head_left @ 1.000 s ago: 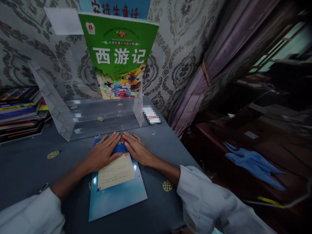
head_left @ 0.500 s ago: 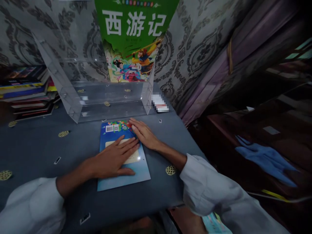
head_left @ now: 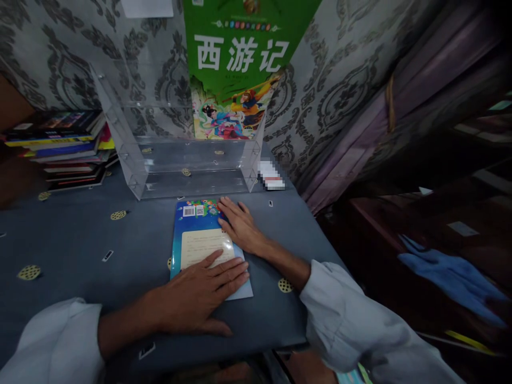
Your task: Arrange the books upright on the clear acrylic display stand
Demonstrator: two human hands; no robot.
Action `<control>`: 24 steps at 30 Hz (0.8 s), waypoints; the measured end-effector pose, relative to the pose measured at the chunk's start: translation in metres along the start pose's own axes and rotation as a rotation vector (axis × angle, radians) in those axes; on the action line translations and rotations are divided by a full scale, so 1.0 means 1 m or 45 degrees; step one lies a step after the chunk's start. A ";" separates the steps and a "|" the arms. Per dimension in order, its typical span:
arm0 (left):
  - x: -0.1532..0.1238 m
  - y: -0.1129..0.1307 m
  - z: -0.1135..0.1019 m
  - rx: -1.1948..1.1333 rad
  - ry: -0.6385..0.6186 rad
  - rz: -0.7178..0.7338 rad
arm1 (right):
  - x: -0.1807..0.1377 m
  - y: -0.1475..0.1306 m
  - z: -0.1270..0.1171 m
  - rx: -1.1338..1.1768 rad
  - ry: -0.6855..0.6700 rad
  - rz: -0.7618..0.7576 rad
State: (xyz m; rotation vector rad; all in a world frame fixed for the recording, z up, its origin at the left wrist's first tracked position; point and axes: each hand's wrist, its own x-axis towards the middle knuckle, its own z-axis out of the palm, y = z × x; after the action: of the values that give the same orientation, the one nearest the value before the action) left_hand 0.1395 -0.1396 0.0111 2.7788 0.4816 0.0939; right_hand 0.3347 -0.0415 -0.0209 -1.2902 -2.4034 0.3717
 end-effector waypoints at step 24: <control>-0.063 -0.017 0.005 -0.113 0.238 -0.269 | -0.157 -0.051 -0.022 -0.321 0.192 -0.040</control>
State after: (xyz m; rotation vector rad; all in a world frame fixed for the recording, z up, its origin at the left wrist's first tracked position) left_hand 0.0756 -0.1471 0.0006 2.6266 0.7938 0.3196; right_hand 0.3862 -0.1993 -0.0133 -1.3298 -2.3949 -0.0399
